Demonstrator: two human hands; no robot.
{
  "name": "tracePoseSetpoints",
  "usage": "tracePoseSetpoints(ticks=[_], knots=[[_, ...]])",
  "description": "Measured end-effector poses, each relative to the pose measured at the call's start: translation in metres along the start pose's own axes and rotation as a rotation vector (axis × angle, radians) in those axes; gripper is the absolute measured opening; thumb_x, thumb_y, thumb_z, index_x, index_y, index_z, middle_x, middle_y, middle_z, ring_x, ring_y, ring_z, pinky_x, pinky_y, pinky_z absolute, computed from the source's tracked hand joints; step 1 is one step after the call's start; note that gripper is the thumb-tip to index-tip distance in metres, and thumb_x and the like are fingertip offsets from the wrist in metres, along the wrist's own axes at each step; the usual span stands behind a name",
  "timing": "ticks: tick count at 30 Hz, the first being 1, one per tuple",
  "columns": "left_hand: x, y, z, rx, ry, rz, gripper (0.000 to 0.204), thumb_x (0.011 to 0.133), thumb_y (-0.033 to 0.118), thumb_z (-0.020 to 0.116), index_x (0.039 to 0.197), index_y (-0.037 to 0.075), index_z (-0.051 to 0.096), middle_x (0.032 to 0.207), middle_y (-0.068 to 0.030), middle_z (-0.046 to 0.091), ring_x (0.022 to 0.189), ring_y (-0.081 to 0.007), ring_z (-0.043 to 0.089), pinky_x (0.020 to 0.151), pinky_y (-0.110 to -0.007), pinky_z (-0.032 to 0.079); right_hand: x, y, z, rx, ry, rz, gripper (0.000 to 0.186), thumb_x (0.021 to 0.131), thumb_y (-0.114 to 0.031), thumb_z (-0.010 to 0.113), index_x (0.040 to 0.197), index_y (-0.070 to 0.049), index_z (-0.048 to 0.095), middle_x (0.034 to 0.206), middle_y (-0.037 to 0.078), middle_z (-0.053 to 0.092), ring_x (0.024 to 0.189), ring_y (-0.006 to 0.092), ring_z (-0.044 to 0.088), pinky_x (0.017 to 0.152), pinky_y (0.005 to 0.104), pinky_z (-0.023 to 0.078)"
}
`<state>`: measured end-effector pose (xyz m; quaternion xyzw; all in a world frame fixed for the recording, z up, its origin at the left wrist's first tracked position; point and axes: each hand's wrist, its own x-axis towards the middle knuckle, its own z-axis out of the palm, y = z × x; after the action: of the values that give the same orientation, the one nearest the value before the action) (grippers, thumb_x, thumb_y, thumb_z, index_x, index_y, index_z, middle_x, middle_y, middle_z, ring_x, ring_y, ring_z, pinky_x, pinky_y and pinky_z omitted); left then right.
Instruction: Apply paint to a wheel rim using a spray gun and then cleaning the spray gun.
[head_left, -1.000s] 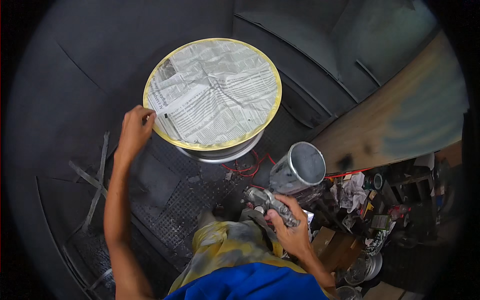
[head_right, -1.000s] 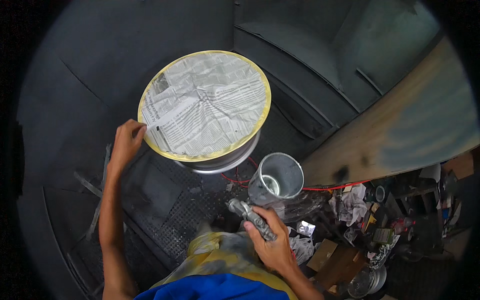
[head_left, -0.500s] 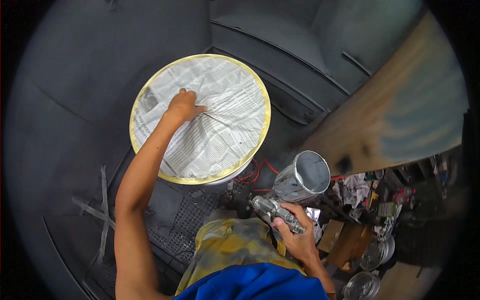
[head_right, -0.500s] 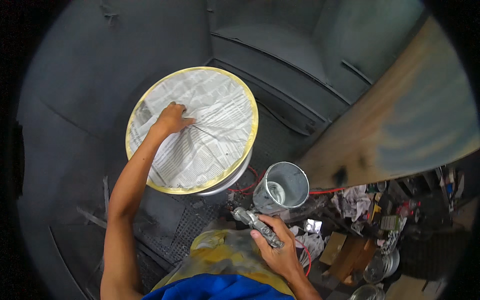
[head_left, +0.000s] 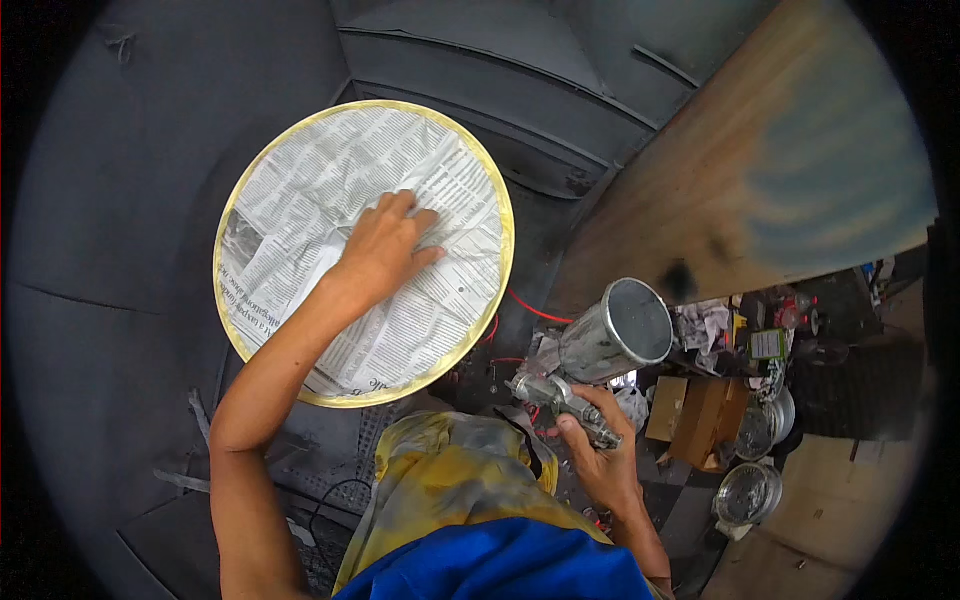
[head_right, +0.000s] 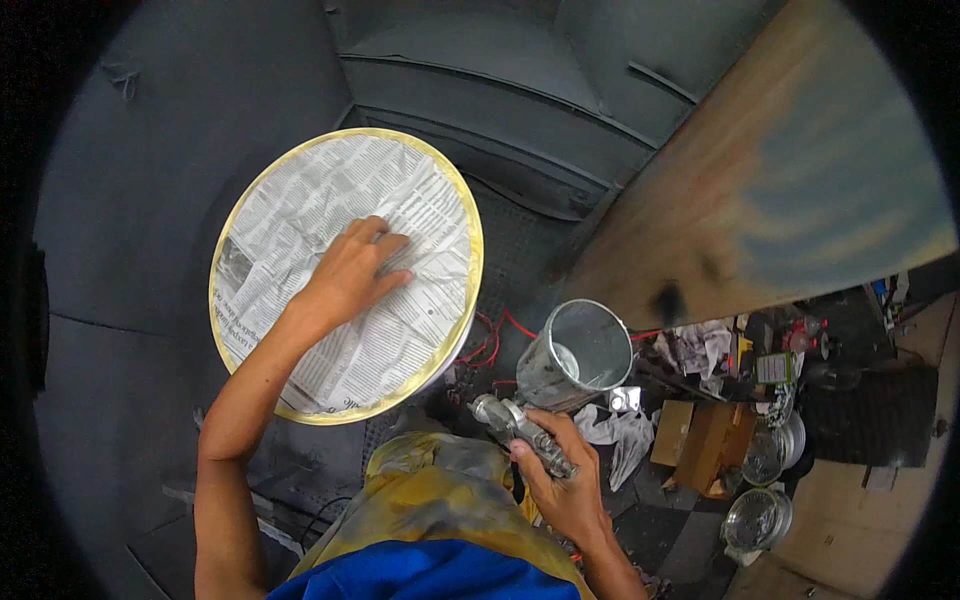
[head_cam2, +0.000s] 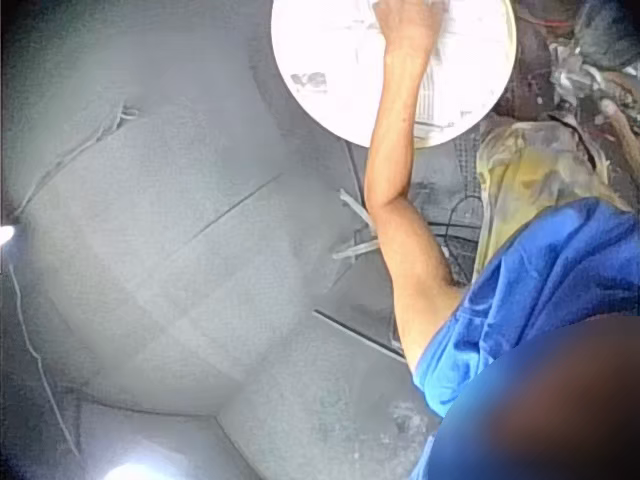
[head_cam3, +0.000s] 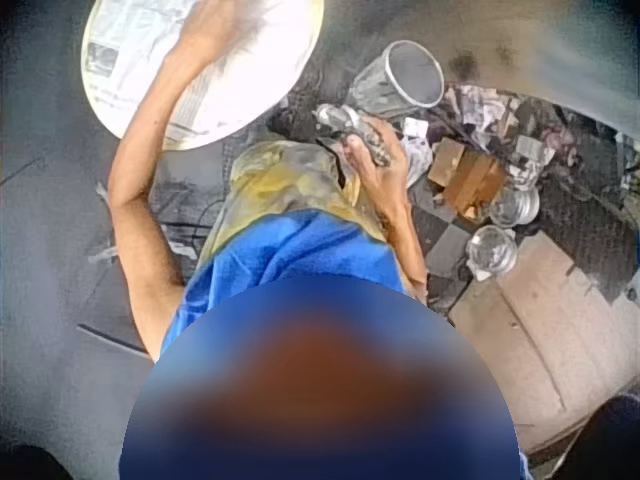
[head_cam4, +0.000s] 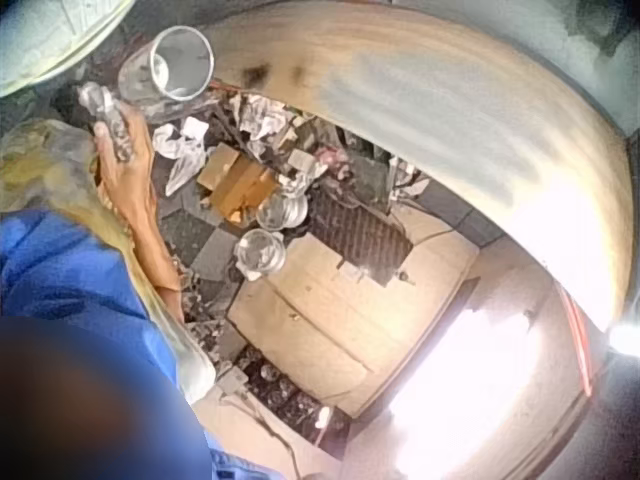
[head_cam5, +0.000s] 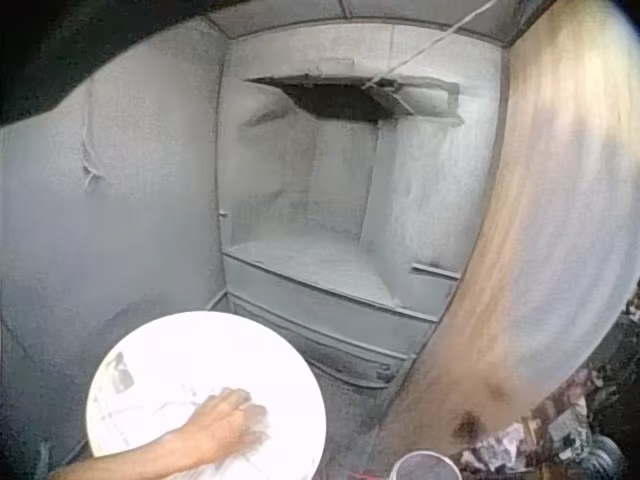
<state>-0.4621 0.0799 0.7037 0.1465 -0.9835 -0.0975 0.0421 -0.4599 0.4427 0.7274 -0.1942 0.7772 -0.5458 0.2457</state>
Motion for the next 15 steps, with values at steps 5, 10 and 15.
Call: tracePoseSetpoints(ticks=[5, 10, 15], knots=[[-0.003, 0.010, 0.012, -0.120, -0.103, 0.214, 0.055, 0.081, 0.019, 0.085, 0.131, 0.002, 0.071, 0.133, -0.0188, 0.062, 0.123, -0.0351, 0.060, 0.103, -0.045, 0.051, -0.004, -0.014, -0.007, -0.010, 0.030, 0.029, 0.033, 0.096, -0.008, 0.076, 0.125, 0.001, 0.063, 0.101, 0.013, 0.068, 0.088, 0.0175, 0.064, 0.081, 0.0310, 0.052], [-0.013, 0.016, 0.016, -0.084, -0.056, 0.176, 0.046, 0.080, 0.013, 0.084, 0.122, -0.004, 0.072, 0.119, -0.0180, 0.065, 0.114, -0.0337, 0.064, 0.098, -0.042, 0.054, -0.006, -0.027, -0.010, 0.015, 0.061, 0.013, 0.034, 0.096, -0.009, 0.076, 0.126, 0.001, 0.063, 0.102, 0.014, 0.068, 0.090, 0.0184, 0.065, 0.082, 0.0315, 0.052], [-0.013, 0.010, 0.021, -0.022, -0.050, 0.160, 0.027, 0.084, 0.010, 0.080, 0.105, -0.006, 0.075, 0.111, -0.0172, 0.066, 0.106, -0.0329, 0.067, 0.092, -0.042, 0.056, -0.006, -0.033, -0.010, -0.020, 0.067, -0.024, 0.034, 0.096, -0.009, 0.076, 0.126, 0.001, 0.063, 0.101, 0.014, 0.068, 0.088, 0.0200, 0.066, 0.080, 0.0326, 0.052]])
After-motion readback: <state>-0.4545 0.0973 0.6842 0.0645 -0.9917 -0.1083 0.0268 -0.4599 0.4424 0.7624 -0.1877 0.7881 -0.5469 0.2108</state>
